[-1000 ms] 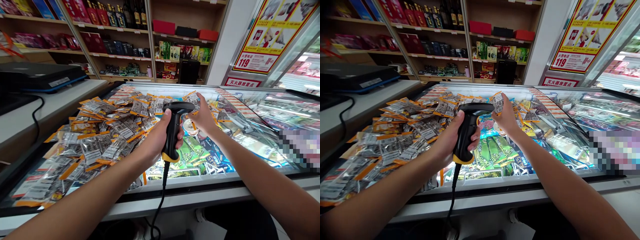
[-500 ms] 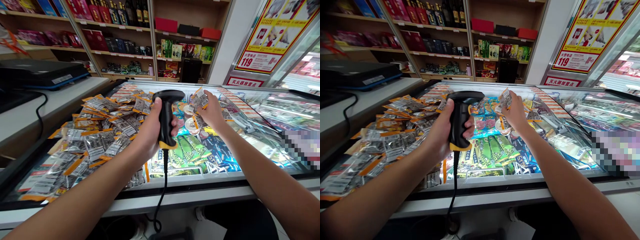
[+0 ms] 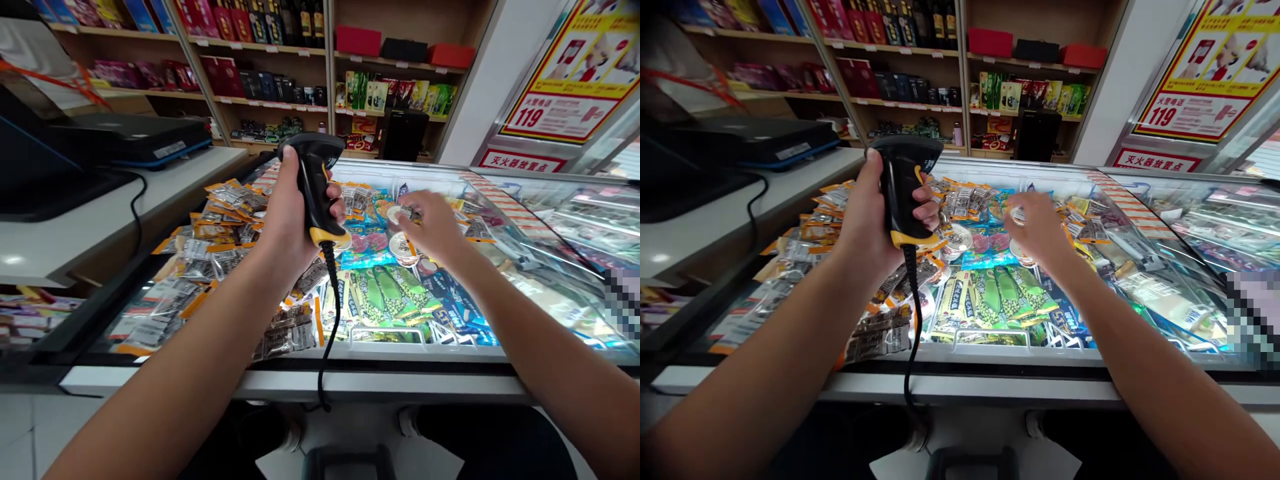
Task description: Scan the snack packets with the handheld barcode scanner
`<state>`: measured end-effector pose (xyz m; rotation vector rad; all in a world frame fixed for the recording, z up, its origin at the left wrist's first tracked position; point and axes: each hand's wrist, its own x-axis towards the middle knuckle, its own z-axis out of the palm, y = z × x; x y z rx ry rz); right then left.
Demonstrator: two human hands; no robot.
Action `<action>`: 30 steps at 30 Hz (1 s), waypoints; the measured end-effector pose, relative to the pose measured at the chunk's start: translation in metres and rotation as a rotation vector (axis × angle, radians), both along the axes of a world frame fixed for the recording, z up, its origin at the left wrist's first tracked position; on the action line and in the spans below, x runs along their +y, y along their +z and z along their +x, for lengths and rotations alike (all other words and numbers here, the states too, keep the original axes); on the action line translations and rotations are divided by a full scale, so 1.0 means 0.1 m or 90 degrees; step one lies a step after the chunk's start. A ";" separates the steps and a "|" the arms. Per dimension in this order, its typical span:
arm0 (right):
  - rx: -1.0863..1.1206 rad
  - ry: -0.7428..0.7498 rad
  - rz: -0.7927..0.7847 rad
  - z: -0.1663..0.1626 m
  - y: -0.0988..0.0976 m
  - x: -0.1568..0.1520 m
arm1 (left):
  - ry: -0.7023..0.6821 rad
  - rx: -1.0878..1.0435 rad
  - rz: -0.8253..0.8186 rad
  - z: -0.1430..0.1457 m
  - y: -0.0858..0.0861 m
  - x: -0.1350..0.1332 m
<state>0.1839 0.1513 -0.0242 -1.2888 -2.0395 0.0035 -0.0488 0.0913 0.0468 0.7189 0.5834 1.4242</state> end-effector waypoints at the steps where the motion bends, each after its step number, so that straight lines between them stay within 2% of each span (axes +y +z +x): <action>1: 0.035 0.101 -0.084 -0.21 -0.02 -0.13 | 0.004 0.001 0.007 -0.01 0.01 0.00; 3: 0.046 0.226 -0.218 -0.58 -0.13 -0.38 | 0.006 0.002 0.011 -0.02 0.02 0.00; 4: 0.021 0.228 -0.222 -0.73 -0.21 -0.47 | 0.006 0.001 0.009 -0.03 0.02 0.00; 8: -0.075 0.123 -0.159 -1.03 -0.48 -0.66 | -0.005 -0.005 0.012 -0.04 0.01 0.00; 11: -0.084 0.097 -0.162 -1.04 -0.53 -0.65 | -0.018 -0.008 0.019 -0.03 0.00 -0.01; 15: -0.027 0.130 -0.231 -0.98 -0.44 -0.56 | -0.012 0.011 0.014 0.00 -0.01 -0.02; 19: 0.126 0.186 -0.428 -0.84 -0.23 -0.46 | -0.003 0.039 0.003 0.00 -0.02 0.01; 21: 0.228 0.180 -0.532 -0.71 -0.13 -0.40 | -0.008 0.052 -0.001 -0.01 -0.02 0.02; 23: 0.342 0.156 -0.595 -0.54 -0.06 -0.31 | -0.014 0.067 -0.011 0.01 -0.03 0.03; 26: 0.474 0.081 -0.576 -0.27 0.01 -0.11 | -0.037 0.113 -0.014 0.06 -0.05 0.01; 30: 0.546 0.007 -0.442 0.09 0.10 0.16 | -0.105 0.239 0.028 0.18 -0.10 -0.08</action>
